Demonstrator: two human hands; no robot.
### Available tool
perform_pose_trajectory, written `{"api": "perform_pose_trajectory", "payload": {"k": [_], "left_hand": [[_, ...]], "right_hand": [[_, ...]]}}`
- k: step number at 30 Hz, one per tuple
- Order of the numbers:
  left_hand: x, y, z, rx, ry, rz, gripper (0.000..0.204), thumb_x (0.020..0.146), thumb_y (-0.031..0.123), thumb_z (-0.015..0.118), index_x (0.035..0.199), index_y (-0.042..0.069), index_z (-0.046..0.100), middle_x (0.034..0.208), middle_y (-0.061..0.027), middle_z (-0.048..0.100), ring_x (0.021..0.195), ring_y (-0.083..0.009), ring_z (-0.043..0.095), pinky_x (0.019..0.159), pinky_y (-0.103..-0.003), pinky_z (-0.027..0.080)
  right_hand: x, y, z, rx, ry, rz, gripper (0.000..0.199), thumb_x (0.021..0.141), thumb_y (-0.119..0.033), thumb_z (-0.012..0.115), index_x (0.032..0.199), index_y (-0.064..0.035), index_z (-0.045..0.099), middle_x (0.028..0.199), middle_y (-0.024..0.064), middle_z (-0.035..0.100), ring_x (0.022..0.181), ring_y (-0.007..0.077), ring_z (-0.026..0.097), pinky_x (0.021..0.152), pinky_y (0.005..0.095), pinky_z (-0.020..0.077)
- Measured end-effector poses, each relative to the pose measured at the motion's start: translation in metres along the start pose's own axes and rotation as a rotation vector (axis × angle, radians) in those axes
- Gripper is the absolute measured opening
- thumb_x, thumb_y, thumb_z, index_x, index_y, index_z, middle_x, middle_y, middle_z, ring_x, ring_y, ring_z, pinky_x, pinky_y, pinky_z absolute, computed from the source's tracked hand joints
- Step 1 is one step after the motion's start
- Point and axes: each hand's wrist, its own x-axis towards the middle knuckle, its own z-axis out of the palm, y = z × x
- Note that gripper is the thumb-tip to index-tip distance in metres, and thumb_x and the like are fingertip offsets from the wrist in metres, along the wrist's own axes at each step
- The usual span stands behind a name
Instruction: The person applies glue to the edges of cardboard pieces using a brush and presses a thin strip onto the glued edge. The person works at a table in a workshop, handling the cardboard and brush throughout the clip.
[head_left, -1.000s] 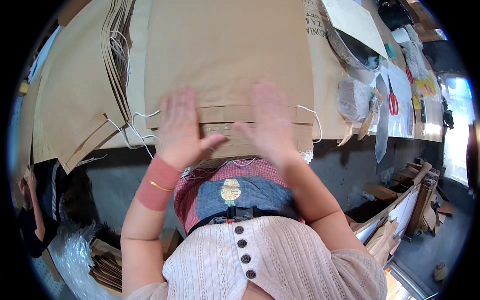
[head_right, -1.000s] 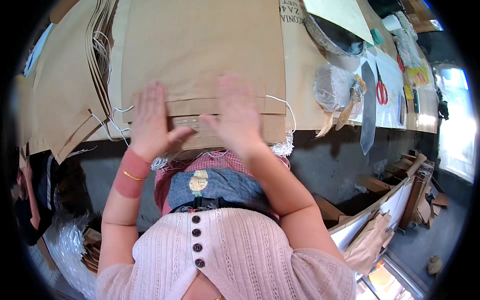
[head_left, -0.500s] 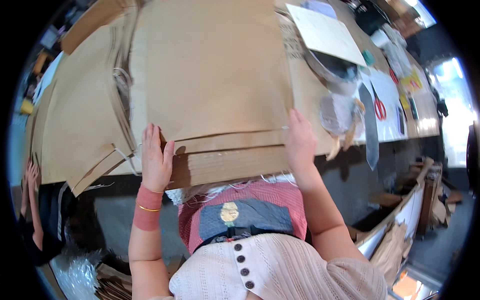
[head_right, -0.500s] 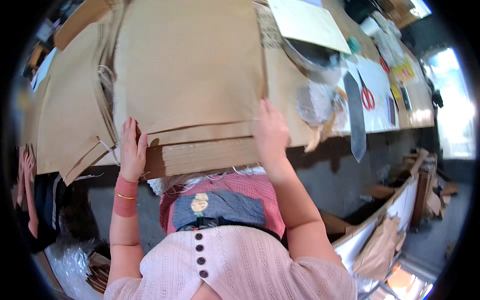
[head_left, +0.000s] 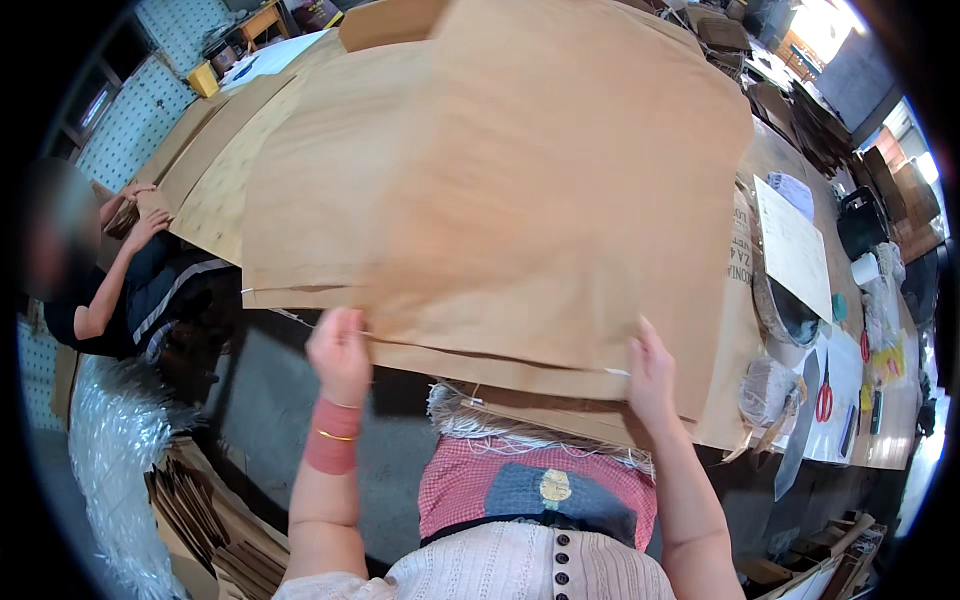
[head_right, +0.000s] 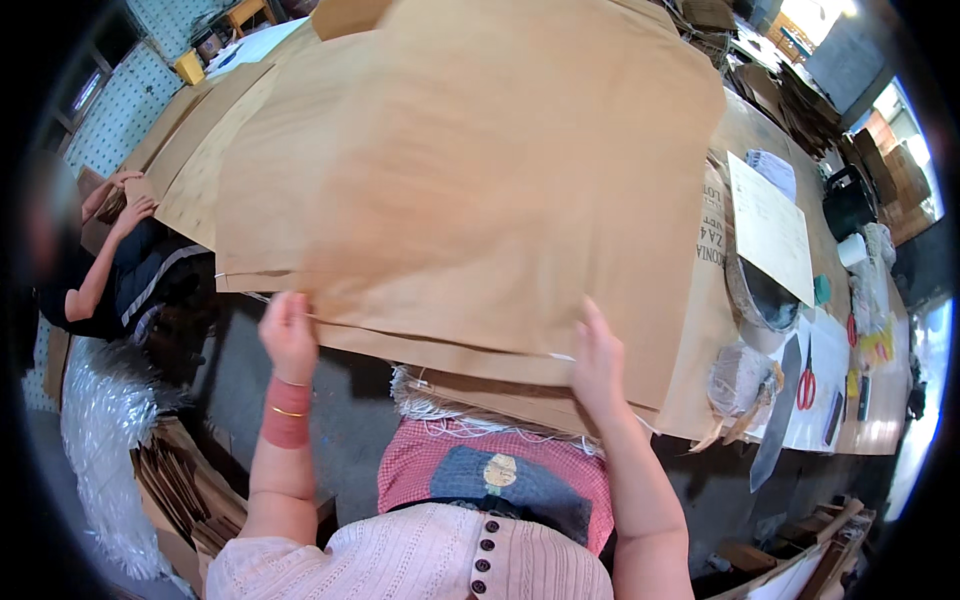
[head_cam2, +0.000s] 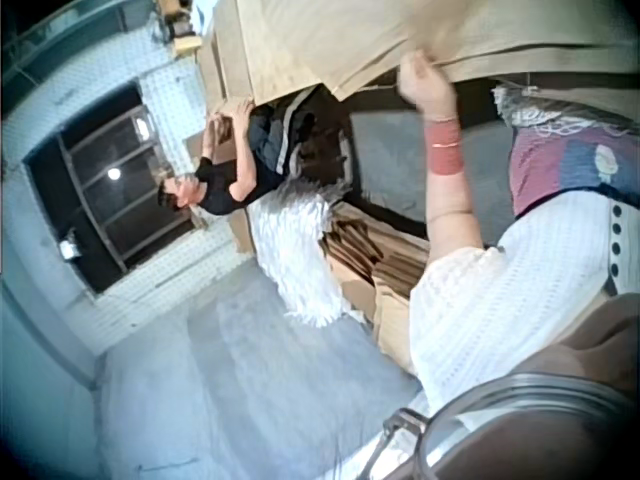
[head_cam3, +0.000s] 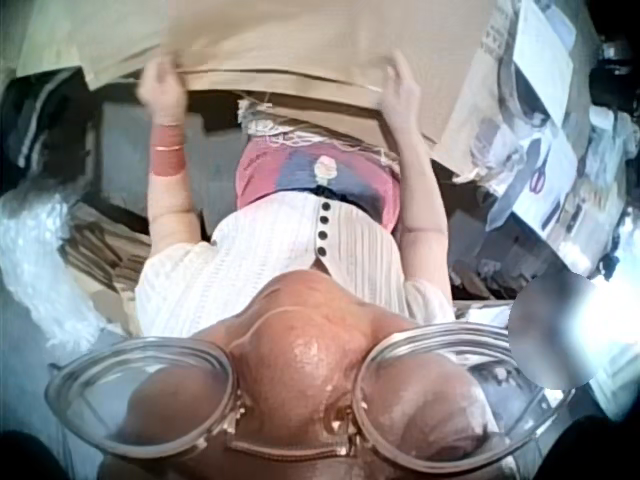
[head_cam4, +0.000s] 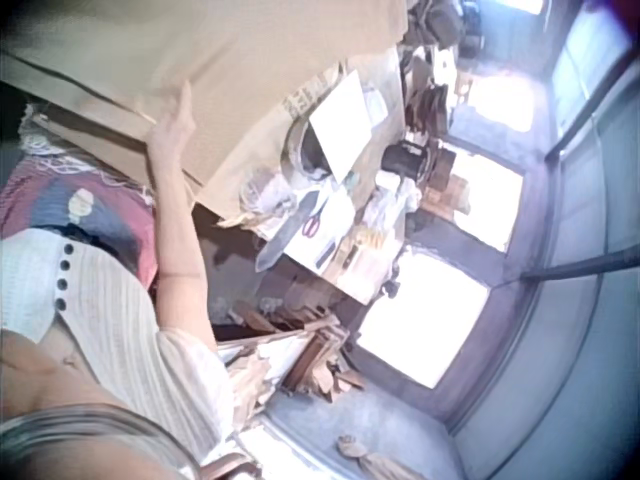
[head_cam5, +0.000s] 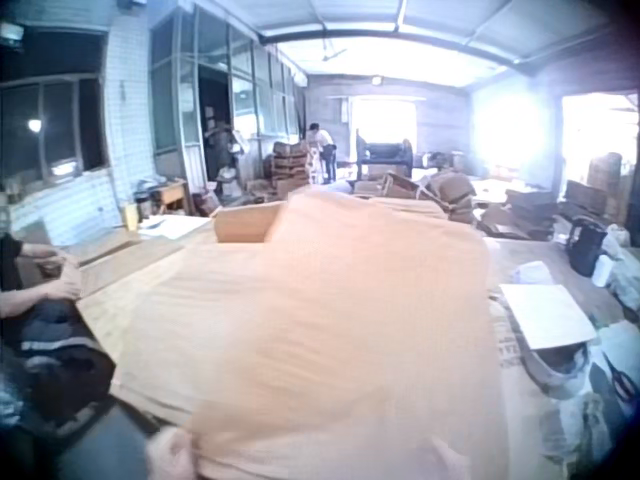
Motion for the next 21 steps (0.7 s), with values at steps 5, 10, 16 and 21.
{"api": "perform_pose_trajectory", "payload": {"k": [5, 10, 16, 21], "left_hand": [[0.061, -0.121, -0.069, 0.106, 0.215, -0.144, 0.024, 0.094, 0.017, 0.050, 0.085, -0.003, 0.059, 0.066, -0.0083, 0.056, 0.062, -0.0123, 0.050, 0.059, -0.029, 0.044], [0.127, -0.245, -0.116, 0.250, 0.103, -0.211, 0.028, 0.090, 0.024, 0.055, 0.087, -0.003, 0.062, 0.076, -0.0143, 0.064, 0.067, -0.0203, 0.060, 0.065, -0.031, 0.047], [0.090, -0.176, -0.047, 0.912, 0.402, -0.312, 0.039, 0.089, 0.033, 0.053, 0.118, 0.008, 0.054, 0.118, -0.0161, 0.053, 0.111, -0.0328, 0.048, 0.092, -0.045, 0.040], [0.047, -0.233, -0.022, 0.805, 0.101, 0.193, 0.054, 0.092, 0.039, 0.046, 0.123, -0.005, 0.046, 0.120, -0.0223, 0.050, 0.113, -0.0408, 0.044, 0.097, -0.047, 0.034]], "right_hand": [[0.068, -0.043, 0.126, 0.443, -0.208, -0.145, 0.050, 0.087, 0.001, 0.039, 0.136, 0.0047, 0.034, 0.123, 0.0265, 0.054, 0.120, 0.0354, 0.049, 0.100, 0.0364, 0.0388], [0.105, -0.103, 0.198, 0.180, -0.344, 0.088, 0.054, 0.084, -0.001, 0.041, 0.137, 0.0042, 0.030, 0.112, 0.0324, 0.055, 0.106, 0.0428, 0.054, 0.089, 0.0420, 0.0443], [0.047, -0.103, 0.152, 0.162, -0.466, -0.084, 0.067, 0.085, -0.011, 0.056, 0.141, 0.0014, 0.023, 0.102, 0.0270, 0.059, 0.094, 0.0408, 0.059, 0.082, 0.0438, 0.0459], [-0.029, -0.062, 0.001, 0.093, -0.586, -0.133, 0.027, 0.079, -0.009, 0.067, 0.105, -0.0035, 0.064, 0.080, 0.0097, 0.065, 0.071, 0.0181, 0.063, 0.067, 0.0286, 0.0509]]}}
